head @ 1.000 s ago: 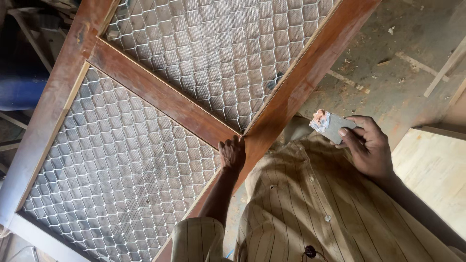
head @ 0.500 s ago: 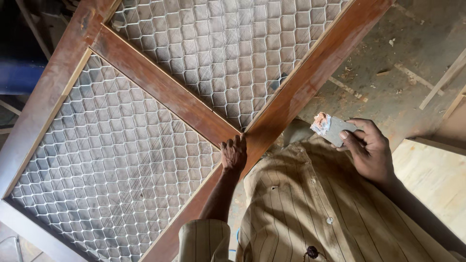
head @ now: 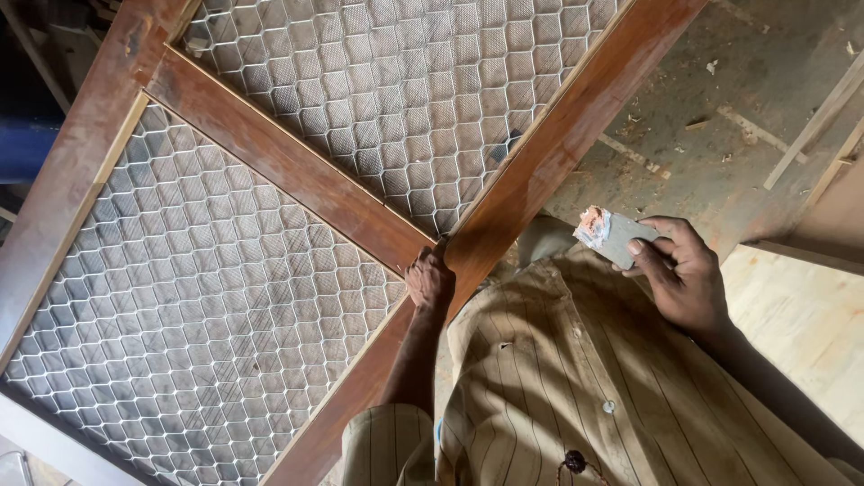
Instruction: The person applies a putty-like substance to the edges and corners of a wooden window frame with wire mesh. They use a small block to spread and smooth the material into the gaps along the frame.
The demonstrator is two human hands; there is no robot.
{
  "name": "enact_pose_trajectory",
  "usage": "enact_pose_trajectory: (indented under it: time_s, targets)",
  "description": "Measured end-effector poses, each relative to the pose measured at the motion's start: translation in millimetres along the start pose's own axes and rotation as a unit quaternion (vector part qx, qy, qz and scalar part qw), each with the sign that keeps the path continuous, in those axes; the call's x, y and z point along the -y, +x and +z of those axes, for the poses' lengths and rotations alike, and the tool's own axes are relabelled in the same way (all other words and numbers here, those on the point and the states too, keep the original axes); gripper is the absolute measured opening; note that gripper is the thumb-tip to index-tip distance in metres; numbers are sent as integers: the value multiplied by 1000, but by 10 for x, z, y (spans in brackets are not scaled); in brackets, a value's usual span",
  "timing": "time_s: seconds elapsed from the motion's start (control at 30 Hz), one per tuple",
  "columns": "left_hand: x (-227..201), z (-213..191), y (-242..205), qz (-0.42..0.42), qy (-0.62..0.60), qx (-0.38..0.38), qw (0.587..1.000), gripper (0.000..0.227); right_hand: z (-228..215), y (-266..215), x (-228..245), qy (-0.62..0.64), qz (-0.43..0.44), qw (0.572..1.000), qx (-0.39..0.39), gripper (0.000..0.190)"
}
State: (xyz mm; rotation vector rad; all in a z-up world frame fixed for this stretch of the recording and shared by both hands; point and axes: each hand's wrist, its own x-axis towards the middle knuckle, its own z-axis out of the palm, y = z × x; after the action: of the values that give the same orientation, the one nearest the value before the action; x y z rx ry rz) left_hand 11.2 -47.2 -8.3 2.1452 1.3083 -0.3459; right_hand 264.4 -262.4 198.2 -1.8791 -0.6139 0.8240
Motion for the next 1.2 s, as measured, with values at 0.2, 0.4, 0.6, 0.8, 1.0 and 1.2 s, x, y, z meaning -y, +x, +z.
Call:
enact_pose_trajectory:
  time_s: [0.2,0.4,0.6,0.8,1.0,1.2]
  targets:
    - [31,151,-24,63,7,-129,990,40,17,21,27,-26,1,1000,-5,34]
    - [101,133,165,16,-46,-70,996,28,98,99,57,7,-28,1000,3,33]
    - [228,-124,214,-64,-192,-49,978,32,230,102,96,6,-28,999,16,34]
    - [117,-120,45,-77,-134,-53,987,40,273,166,148,-25,-51,998,36,32]
    - [42,49,-95,-15,-65,-53,996,35,244,146,124,0,-30,999,35,33]
    - [212,29,-72,-46,-234,-106,965,48,227,125,78,-7,-56,998,38,32]
